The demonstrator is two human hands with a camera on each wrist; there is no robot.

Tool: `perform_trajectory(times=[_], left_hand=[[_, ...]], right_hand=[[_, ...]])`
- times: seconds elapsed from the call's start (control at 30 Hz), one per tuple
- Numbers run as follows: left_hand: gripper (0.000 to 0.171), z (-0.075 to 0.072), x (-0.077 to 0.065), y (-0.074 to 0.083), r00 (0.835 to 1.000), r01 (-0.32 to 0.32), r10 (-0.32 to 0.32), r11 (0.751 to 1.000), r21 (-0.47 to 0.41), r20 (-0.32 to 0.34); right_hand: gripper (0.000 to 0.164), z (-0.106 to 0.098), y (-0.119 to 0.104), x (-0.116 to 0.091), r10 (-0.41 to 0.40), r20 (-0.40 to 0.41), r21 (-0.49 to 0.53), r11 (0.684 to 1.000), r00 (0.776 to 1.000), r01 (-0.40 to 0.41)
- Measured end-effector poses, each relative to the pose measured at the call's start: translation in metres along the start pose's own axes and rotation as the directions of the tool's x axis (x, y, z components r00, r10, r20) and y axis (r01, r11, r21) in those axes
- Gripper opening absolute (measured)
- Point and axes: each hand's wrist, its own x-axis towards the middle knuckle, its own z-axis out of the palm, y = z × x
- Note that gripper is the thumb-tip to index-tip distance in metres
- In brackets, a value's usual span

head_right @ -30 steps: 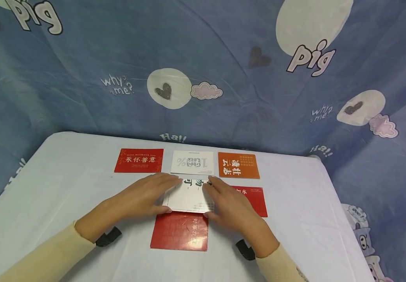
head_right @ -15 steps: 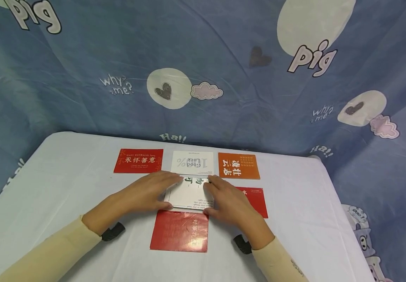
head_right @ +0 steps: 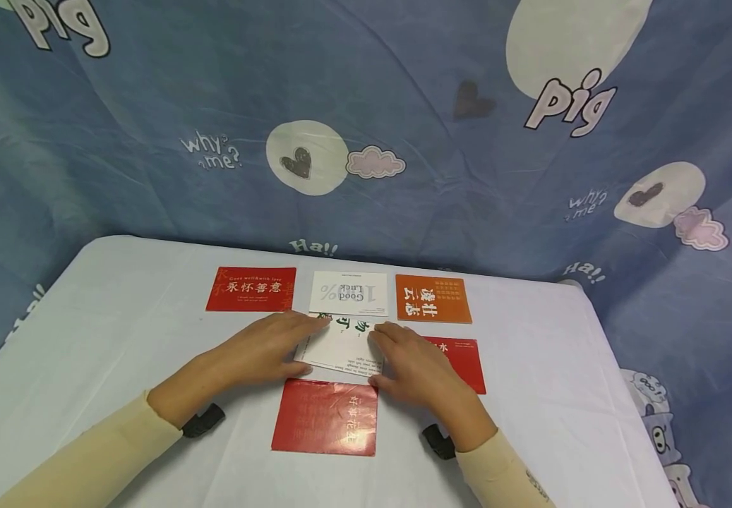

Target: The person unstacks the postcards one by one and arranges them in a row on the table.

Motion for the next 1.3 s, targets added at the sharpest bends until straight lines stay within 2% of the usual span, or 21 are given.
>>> perform_trajectory(times=[0.17,0.3,0.5,0.83,1.07,1.3], left_hand=[[0.081,0.000,0.000,0.000,1.000,-0.011,0.011,1.000,0.025,-0.020],[0.081,0.001,0.000,0.000,0.999,-0.017,0.018,0.999,0.036,-0.036],[0.082,0.002,0.000,0.001,0.999,-0.009,0.010,1.000,0.026,-0.031],[0.081,0.003,-0.002,0.002,0.999,-0.010,0.011,0.999,0.035,-0.033],[0.078,0.003,-0.009,0.005,0.998,-0.041,0.044,0.998,0.044,-0.050],[0.077,0.005,-0.024,0.014,0.997,-0.045,0.047,0.998,0.037,-0.062]], right_hand=[[0.074,0.000,0.001,0.002,-0.008,-0.007,0.014,1.000,1.000,0.008],[0.075,-0.001,0.001,0.004,0.006,0.018,0.026,1.000,1.000,-0.007],[0.076,-0.005,0.004,0.005,0.018,0.040,0.034,0.999,0.999,-0.019],[0.076,-0.007,0.006,0.004,-0.019,0.048,0.047,0.999,0.999,0.017],[0.076,-0.006,0.004,0.000,-0.038,0.023,0.065,0.997,0.999,0.037],[0.079,-0.007,-0.007,-0.017,-0.030,-0.021,0.079,0.996,0.999,0.032]])
